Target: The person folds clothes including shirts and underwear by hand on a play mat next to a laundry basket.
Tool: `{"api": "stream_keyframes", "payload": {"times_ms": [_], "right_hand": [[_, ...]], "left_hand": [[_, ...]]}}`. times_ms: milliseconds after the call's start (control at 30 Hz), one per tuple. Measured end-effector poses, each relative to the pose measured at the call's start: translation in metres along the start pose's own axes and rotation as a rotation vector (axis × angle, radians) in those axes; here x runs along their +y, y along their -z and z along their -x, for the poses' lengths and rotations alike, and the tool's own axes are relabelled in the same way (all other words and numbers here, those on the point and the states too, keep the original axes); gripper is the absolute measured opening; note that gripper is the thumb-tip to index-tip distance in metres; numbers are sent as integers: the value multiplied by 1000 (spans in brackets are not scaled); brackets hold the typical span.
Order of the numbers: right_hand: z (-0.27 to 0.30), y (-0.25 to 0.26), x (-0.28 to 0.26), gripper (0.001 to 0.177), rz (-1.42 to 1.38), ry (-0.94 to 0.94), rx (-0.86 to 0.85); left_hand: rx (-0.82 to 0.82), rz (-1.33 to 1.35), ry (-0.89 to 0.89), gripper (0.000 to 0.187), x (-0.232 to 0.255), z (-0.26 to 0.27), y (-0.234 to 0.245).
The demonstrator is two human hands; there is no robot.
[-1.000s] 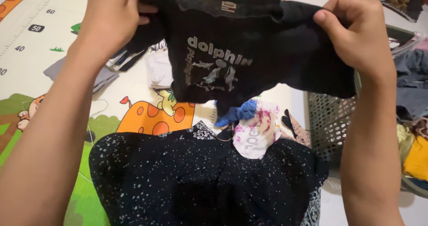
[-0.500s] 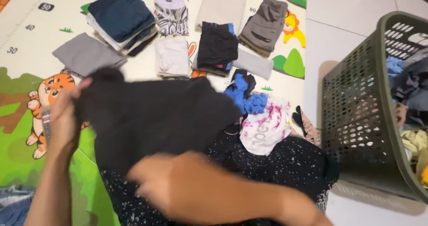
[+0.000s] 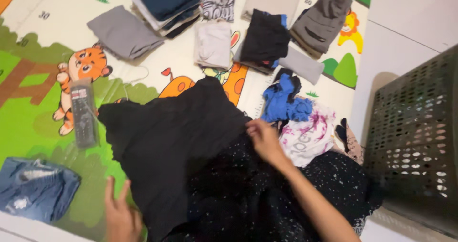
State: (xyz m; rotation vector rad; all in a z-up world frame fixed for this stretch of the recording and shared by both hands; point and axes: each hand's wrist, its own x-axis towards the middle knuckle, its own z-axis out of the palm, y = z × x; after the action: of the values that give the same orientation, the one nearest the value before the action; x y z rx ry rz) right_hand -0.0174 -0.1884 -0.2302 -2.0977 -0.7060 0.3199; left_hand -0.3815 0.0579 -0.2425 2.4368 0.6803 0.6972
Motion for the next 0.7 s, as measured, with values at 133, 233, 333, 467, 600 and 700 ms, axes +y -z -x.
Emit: {"api": "stream_keyframes", "payload": {"times_ms": [133, 233, 333, 467, 600, 700], "right_hand": [[-16, 0, 88, 38, -209, -261, -112], [-23, -14, 100, 36, -476, -453, -259], [-31, -19, 101, 33, -519, -377, -259], [-41, -19, 105, 52, -749, -237, -254], [-41, -15, 107, 61, -839, -324, -335], [-38, -4, 99, 64, -912, -340, -331]], "left_hand": [[26, -64, -137, 74, 18, 31, -9], [-111, -39, -134, 77, 25, 32, 1], [-160, -49, -156, 80, 37, 21, 8], [-215, -27, -222, 86, 50, -5, 21], [-212, 77, -281, 73, 64, -28, 27], [-174, 206, -307, 46, 70, -39, 29]]}}
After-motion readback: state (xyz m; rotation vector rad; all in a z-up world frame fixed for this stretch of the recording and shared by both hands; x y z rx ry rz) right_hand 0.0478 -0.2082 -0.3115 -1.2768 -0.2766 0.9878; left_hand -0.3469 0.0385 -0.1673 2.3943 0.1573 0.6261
